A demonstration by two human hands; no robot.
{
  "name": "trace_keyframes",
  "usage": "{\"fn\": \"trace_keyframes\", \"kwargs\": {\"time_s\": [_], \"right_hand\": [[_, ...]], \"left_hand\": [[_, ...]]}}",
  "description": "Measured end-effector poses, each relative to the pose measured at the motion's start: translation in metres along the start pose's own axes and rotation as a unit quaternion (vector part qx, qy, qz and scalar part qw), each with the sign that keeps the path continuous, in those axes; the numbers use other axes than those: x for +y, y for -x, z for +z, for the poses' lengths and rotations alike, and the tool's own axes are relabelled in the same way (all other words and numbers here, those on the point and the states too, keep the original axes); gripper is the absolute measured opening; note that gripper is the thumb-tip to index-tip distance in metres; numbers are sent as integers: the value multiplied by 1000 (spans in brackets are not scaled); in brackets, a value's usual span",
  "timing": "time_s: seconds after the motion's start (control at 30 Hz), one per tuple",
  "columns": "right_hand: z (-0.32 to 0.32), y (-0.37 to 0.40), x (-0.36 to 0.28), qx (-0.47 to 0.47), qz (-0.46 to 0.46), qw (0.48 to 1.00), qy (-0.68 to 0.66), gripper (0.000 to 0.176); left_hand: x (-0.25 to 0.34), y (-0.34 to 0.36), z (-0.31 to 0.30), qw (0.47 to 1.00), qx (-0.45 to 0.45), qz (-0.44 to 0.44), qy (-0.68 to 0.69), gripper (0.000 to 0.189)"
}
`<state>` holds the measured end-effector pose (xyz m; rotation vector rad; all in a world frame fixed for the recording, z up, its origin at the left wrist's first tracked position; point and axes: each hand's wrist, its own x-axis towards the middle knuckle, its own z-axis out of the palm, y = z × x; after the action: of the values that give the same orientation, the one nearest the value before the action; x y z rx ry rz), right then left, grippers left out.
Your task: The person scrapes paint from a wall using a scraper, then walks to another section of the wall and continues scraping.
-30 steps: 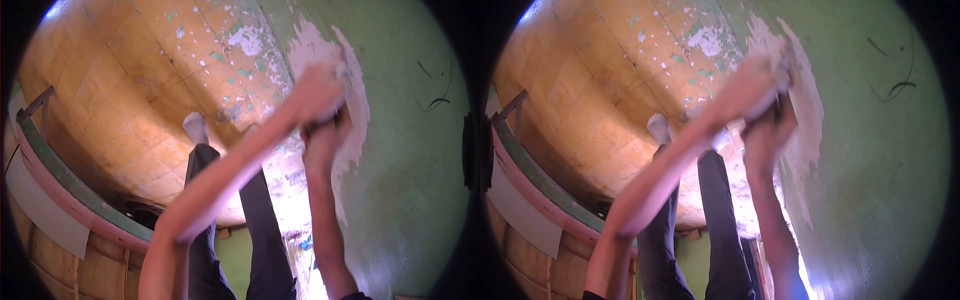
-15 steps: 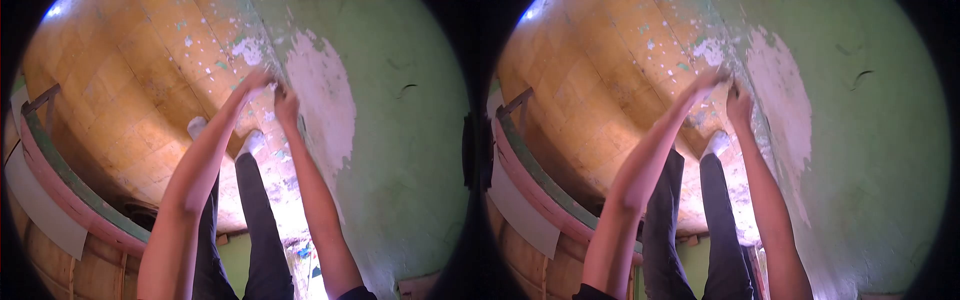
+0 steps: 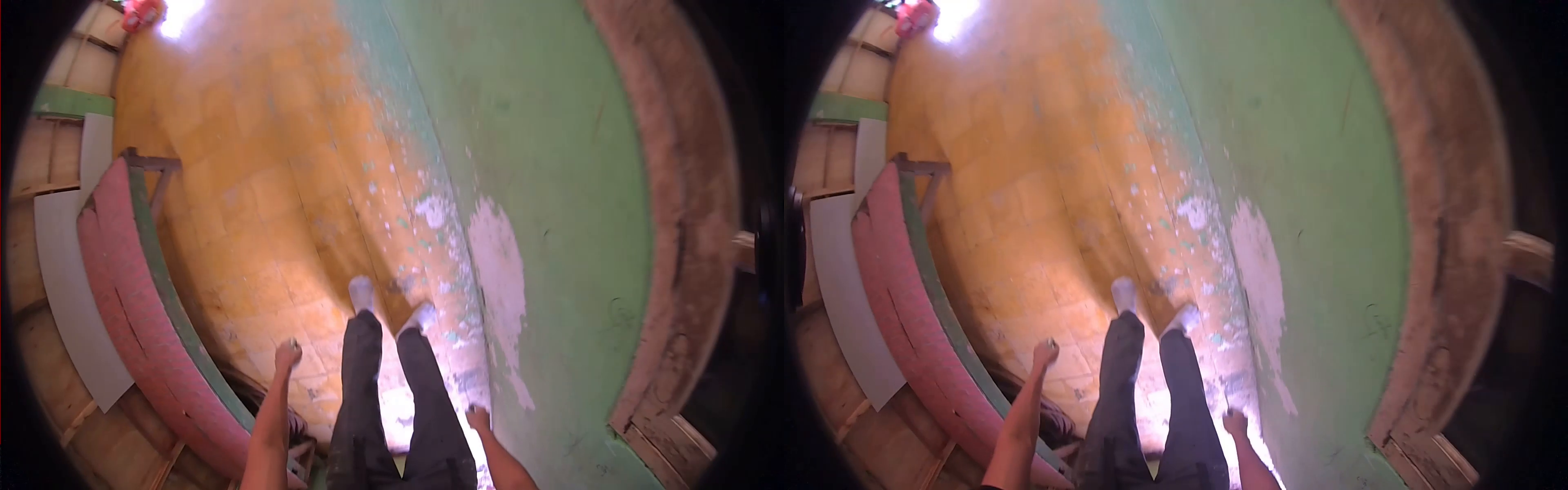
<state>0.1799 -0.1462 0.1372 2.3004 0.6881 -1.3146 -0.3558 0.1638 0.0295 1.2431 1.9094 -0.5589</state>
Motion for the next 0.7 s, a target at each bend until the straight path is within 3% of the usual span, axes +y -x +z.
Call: {"fn": "trace_keyframes", "kwargs": {"time_s": [0.07, 0.1, 0.13, 0.2, 0.23, 0.3, 0.33, 0.5, 0.6, 0.7], "right_hand": [[12, 33, 46, -28, -5, 998, -55, 39], [-2, 64, 46, 25, -62, 998, -21, 41], [-31, 91, 34, -65, 5, 998, -5, 40], [-33, 107, 61, -61, 25, 986, -153, 41], [-45, 116, 50, -61, 34, 982, -173, 41], [-81, 109, 3, -42, 20, 985, -167, 39], [-100, 102, -26, -26, 7, 988, -155, 39], [-194, 103, -197, 55, -87, 983, -153, 36], [-235, 123, -284, 93, -154, 967, -182, 34], [-256, 153, -337, 103, -188, 953, -216, 32]], "left_hand": [[-9, 36, -13, 998, 41, -10, 50, 30], [-2, 57, -26, 996, 46, -5, 77, 29], [7, 75, -37, 993, 51, 3, 106, 29], [7, 85, -35, 985, 55, 96, 134, 27], [21, 95, -49, 984, 49, 96, 143, 28], [30, 105, -61, 985, 37, 127, 113, 31], [42, 118, -77, 988, 54, 86, 115, 32], [42, 154, -156, 982, 67, 101, 146, 28], [18, 146, -195, 977, 37, 101, 185, 31], [-16, 121, -223, 973, -43, 32, 223, 37]]}}
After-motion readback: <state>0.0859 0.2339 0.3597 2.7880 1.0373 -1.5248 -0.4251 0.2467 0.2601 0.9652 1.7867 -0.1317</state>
